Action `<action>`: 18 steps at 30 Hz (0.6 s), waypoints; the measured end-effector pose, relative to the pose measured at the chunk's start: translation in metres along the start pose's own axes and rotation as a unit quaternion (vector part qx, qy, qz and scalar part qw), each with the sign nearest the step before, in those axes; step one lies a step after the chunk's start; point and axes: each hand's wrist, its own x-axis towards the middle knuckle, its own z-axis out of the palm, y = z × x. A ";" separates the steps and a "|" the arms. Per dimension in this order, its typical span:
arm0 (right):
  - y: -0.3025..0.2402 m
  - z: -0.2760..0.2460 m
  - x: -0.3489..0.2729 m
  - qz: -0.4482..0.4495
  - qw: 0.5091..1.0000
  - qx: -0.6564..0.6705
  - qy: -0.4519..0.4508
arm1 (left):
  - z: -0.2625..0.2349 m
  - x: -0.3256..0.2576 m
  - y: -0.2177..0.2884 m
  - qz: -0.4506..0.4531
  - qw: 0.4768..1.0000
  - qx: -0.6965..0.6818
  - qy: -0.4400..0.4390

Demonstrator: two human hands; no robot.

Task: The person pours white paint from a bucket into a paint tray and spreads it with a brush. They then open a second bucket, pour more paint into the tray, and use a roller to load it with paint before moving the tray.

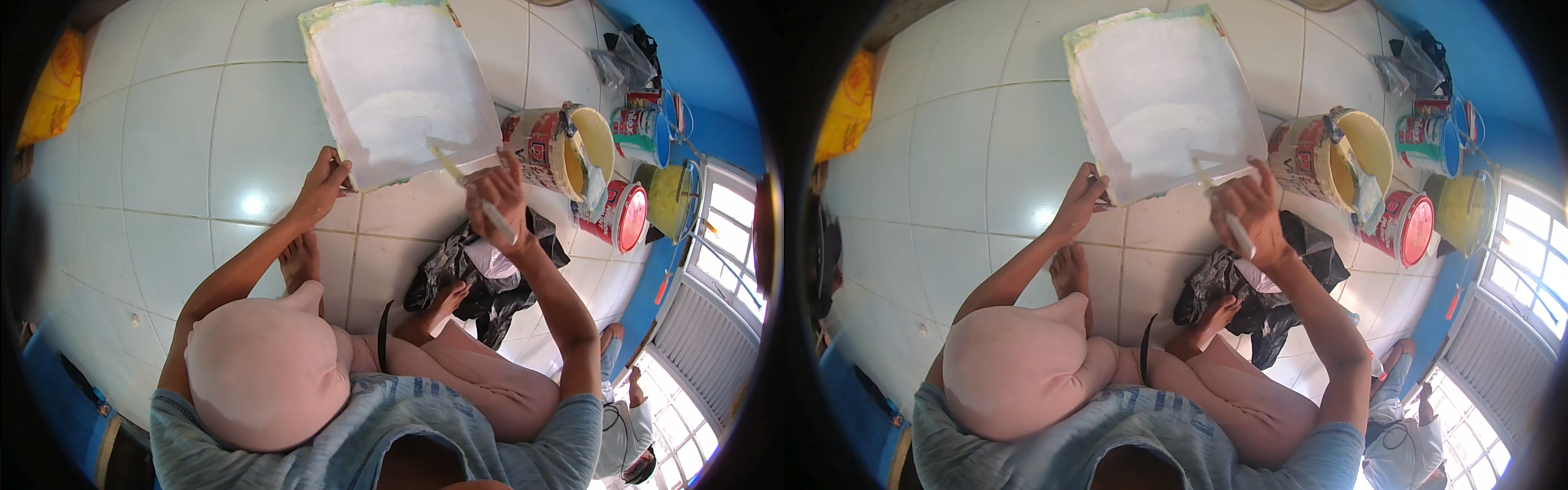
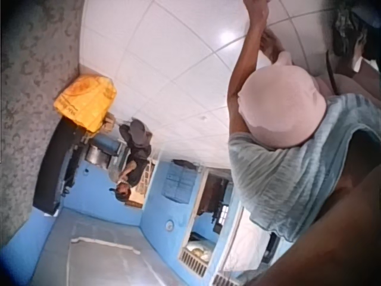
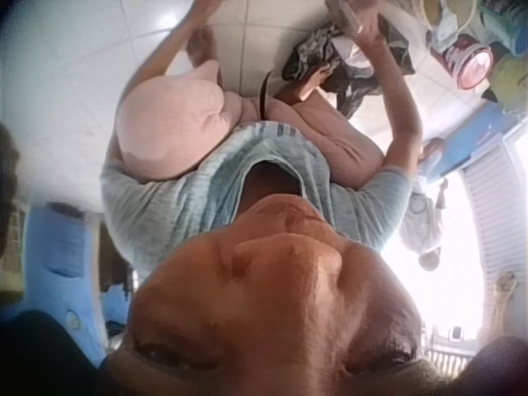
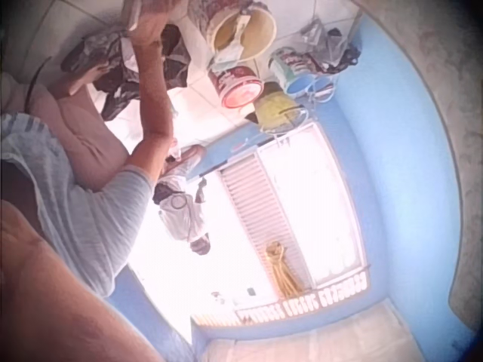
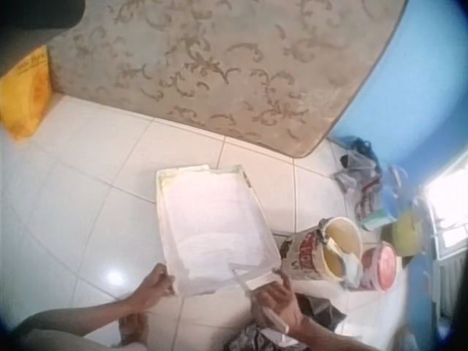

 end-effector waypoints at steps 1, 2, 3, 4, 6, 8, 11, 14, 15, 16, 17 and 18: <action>-0.007 0.003 -0.001 -0.001 1.000 0.030 -0.008 | 0.001 0.001 -0.001 0.000 1.000 -0.005 -0.002; -0.012 0.006 -0.001 -0.001 0.998 0.060 -0.016 | 0.001 0.001 -0.001 0.000 1.000 -0.009 -0.005; -0.015 0.010 0.001 0.002 0.996 0.085 -0.012 | 0.001 0.002 -0.003 0.001 1.000 -0.014 -0.007; -0.016 0.014 0.005 0.004 0.994 0.111 -0.007 | 0.000 0.002 -0.003 0.000 1.000 -0.019 -0.013; -0.012 0.020 0.011 0.008 0.987 0.160 0.002 | -0.001 0.003 -0.004 0.001 0.999 -0.031 -0.026; -0.002 0.023 0.014 -0.008 0.994 0.106 0.015 | -0.001 0.002 -0.004 -0.001 1.000 -0.022 -0.018; 0.015 0.007 0.011 0.015 1.000 0.010 0.018 | 0.000 -0.002 -0.004 0.009 1.000 -0.015 -0.007; 0.015 -0.004 0.000 0.040 0.999 -0.031 0.003 | -0.001 0.001 -0.009 0.023 1.000 -0.009 -0.008; 0.010 -0.002 -0.002 0.028 0.999 -0.024 -0.002 | -0.002 0.002 -0.010 0.028 1.000 -0.007 -0.011; 0.005 0.000 -0.004 0.017 1.000 -0.016 -0.005 | -0.002 0.003 -0.011 0.025 1.000 -0.008 -0.012; -0.003 0.002 -0.001 0.020 0.999 0.028 -0.007 | -0.002 0.003 -0.011 0.023 1.000 -0.008 -0.013; -0.006 0.006 0.000 0.020 0.998 0.054 -0.015 | -0.003 0.003 -0.012 0.020 1.000 -0.009 -0.014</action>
